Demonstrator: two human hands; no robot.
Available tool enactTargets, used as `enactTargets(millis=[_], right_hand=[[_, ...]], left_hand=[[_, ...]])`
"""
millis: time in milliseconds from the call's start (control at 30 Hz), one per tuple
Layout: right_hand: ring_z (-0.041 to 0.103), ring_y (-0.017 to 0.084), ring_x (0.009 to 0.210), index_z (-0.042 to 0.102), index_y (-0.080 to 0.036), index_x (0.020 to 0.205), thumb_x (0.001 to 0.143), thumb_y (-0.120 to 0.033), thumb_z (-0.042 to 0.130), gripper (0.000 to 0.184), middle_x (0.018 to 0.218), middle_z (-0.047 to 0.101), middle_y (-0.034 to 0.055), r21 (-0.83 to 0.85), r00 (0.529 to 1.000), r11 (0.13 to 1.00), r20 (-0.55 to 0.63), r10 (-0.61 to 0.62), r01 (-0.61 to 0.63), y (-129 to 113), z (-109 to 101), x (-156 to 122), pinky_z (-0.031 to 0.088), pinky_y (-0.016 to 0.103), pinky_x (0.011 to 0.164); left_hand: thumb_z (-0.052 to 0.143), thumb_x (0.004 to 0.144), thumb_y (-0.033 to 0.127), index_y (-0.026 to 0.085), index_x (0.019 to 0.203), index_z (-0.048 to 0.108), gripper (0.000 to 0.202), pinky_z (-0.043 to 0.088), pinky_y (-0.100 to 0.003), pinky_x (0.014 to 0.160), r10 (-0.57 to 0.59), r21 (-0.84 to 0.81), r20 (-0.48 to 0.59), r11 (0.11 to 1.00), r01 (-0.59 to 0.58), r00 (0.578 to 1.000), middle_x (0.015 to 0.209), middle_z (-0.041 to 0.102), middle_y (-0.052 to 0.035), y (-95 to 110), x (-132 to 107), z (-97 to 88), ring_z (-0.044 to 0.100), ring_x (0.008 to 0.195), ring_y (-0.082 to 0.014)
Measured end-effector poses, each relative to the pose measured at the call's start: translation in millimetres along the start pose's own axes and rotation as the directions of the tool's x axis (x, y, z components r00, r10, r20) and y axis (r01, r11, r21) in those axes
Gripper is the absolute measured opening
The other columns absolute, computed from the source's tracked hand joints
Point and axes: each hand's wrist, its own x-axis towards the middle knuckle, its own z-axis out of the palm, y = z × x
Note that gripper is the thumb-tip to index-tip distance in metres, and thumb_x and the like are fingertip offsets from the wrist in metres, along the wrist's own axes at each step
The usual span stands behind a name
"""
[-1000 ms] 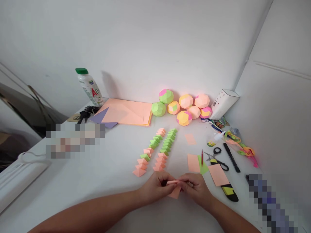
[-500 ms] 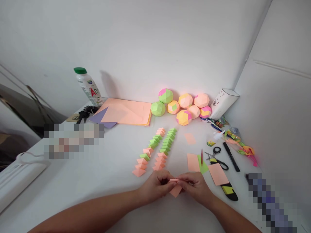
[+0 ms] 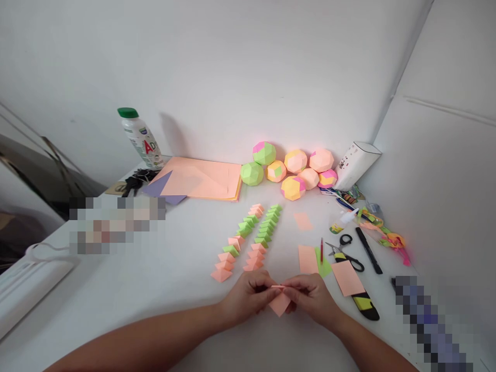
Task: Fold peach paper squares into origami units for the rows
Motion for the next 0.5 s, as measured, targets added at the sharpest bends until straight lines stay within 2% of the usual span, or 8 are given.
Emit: enactTargets(millis=[167,300,400,500], right_hand=[[0.062,0.012,0.046,0.074,-0.012,0.08,0.078,-0.036,0.068,0.024,0.058,0.066,0.0024,0.039,1.0,0.999,0.011,0.015,-0.016,0.4,-0.3,-0.4,0.052,0.02,0.046],[0.061,0.012,0.045,0.073,-0.011,0.078,0.078,-0.038,0.067,0.027,0.056,0.065,0.0022,0.063,0.999,0.997,0.028,0.036,-0.038,0.7,-1.4,0.0,0.05,0.02,0.044],[0.061,0.012,0.045,0.072,-0.012,0.077,0.078,-0.038,0.067,0.027,0.056,0.064,0.0019,0.078,0.998,0.995,0.031,0.059,-0.062,2.5,-0.5,0.2,0.05,0.02,0.044],[0.062,0.012,0.046,0.073,-0.012,0.078,0.077,-0.038,0.068,0.026,0.057,0.065,0.0019,0.075,0.995,0.993,0.036,0.092,-0.095,5.2,3.5,-0.7,0.051,0.021,0.045]], left_hand=[[0.054,0.085,0.039,0.015,0.074,0.074,0.034,0.037,-0.022,0.051,0.012,0.0,0.038,1.0,-0.012,0.999,0.049,0.047,0.0003,3.5,-0.8,-2.3,0.047,0.057,-0.0133],[0.048,0.089,0.036,0.016,0.063,0.068,0.039,0.038,-0.023,0.057,0.052,0.003,0.038,0.999,-0.052,0.998,0.048,0.048,-0.0004,8.6,-2.2,-2.9,0.049,0.064,-0.015],[0.054,0.086,0.034,0.016,0.07,0.061,0.025,0.041,-0.024,0.057,0.024,-0.144,-0.006,0.989,-0.024,1.0,0.061,0.058,-0.001,9.3,-2.8,0.5,0.054,0.061,-0.0136],[0.057,0.083,0.032,0.018,0.077,0.053,0.016,0.046,-0.027,0.058,-0.03,-0.346,0.067,0.937,0.052,0.997,0.07,0.064,-0.0029,6.1,-2.9,5.3,0.061,0.063,-0.0157]])
